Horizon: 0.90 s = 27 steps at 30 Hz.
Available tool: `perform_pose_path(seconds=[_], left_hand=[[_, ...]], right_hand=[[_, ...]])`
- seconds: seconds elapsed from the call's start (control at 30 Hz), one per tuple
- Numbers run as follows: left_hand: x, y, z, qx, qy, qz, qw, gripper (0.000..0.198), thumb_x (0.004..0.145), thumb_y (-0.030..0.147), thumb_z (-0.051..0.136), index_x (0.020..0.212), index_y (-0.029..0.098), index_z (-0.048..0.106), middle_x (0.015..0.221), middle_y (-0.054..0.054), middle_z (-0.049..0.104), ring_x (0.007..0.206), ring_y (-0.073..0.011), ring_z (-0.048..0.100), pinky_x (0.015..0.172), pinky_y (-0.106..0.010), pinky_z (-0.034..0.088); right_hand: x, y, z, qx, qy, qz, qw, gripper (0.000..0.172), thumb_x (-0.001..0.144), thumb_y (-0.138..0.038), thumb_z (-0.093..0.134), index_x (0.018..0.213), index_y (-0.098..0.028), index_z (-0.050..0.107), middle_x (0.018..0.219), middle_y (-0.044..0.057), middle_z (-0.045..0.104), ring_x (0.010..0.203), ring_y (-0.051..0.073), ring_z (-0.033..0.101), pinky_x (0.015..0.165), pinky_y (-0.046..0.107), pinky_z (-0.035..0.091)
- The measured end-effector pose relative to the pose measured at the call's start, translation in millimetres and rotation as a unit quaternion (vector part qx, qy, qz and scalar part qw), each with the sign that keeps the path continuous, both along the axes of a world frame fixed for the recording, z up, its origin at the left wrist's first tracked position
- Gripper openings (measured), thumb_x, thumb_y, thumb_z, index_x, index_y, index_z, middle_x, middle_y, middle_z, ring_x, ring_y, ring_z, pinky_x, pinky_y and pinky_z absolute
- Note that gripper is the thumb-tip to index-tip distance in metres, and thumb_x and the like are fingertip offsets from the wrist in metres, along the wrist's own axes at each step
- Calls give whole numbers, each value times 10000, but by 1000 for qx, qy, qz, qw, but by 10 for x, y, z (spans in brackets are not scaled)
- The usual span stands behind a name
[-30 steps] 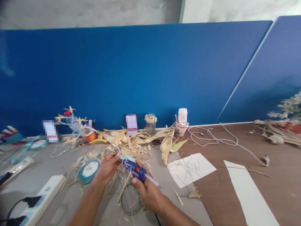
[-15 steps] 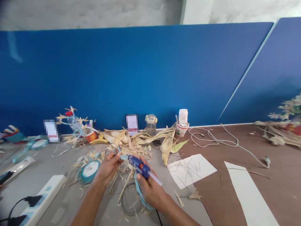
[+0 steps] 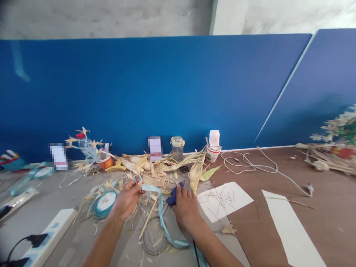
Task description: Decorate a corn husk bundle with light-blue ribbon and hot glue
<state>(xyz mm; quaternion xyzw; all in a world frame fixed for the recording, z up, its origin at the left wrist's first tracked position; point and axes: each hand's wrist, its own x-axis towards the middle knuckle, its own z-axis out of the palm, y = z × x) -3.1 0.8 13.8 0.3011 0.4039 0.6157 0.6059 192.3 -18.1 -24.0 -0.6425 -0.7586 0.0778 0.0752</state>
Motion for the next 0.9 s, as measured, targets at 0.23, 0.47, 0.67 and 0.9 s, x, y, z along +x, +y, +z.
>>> perform_pose_path(seconds=[0.23,0.47,0.67,0.9], left_hand=[[21,-32,23,-7,20,-34,999,228,510,248,785,646,151,628,604,32,553,549,-78,484,544,-206,396],[32,-42,57,-10,31,-54,998,216,528,246,773,663,141,642,651,-2,609,613,-115,535,595,-239,412],[-4,-13,-18,9,55,-36,998,193,568,264,744,668,144,631,616,8,585,593,-117,516,598,-245,395],[-4,35,-132,33,149,10,988,143,615,280,694,665,156,641,619,10,587,606,-135,509,614,-246,386]], right_hand=[[88,-25,263,59,75,16,995,326,788,-224,502,1085,-144,610,1063,154,569,994,289,499,857,384,364],[-321,92,496,31,429,145,891,301,797,-207,474,1060,-173,617,1040,83,628,971,201,561,846,312,420],[-629,279,353,-83,542,75,833,134,704,-194,517,746,-163,641,609,-17,593,567,125,531,544,226,420],[-712,307,269,-93,598,48,795,146,661,-253,533,543,-167,538,467,-65,428,462,80,373,452,191,304]])
